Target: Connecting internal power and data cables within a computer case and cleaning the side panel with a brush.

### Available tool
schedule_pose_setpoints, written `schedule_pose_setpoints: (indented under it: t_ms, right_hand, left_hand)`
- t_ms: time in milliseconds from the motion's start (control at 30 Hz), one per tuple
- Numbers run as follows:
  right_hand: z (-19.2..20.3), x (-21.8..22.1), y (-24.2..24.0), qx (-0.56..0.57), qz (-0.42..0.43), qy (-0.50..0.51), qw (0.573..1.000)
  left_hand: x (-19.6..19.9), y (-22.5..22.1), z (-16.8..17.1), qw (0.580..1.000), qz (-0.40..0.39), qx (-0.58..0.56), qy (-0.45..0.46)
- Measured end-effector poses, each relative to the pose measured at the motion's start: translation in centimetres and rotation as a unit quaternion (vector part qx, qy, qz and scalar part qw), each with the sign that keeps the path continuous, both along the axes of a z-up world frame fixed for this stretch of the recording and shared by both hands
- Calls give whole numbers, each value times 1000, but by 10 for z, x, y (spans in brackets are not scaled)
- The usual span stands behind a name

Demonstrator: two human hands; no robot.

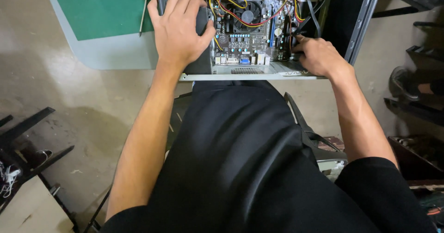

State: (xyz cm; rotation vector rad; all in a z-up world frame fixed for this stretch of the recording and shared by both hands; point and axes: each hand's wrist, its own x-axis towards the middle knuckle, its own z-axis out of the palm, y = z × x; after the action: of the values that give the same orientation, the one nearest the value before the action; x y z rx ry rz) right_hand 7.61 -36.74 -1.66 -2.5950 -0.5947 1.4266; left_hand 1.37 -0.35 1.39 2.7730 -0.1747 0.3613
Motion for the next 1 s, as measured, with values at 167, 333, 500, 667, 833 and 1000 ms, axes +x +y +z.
schedule_pose_setpoints:
  t_ms: [167, 333, 500, 667, 833, 1000]
  right_hand:
    - [6, 2, 4, -13, 5, 2, 1000]
    - [1, 2, 2, -32, 22, -2, 999]
    - [-6, 1, -5, -20, 42, -12, 999]
    - [4, 1, 4, -7, 0, -6, 1000]
    - [0, 1, 8, -29, -48, -5, 998]
    - [9, 4, 23, -21, -111, -28, 993]
  left_hand:
    - [0, 1, 0, 1000, -3, 4, -1]
    - [0, 0, 0, 1000, -1, -2, 6]
    - [2, 0, 2, 1000, -5, 0, 2]
    - [2, 0, 2, 1000, -5, -4, 2]
    - [3, 0, 1, 1000, -3, -6, 3]
    - [2, 0, 0, 1000, 3, 3, 5]
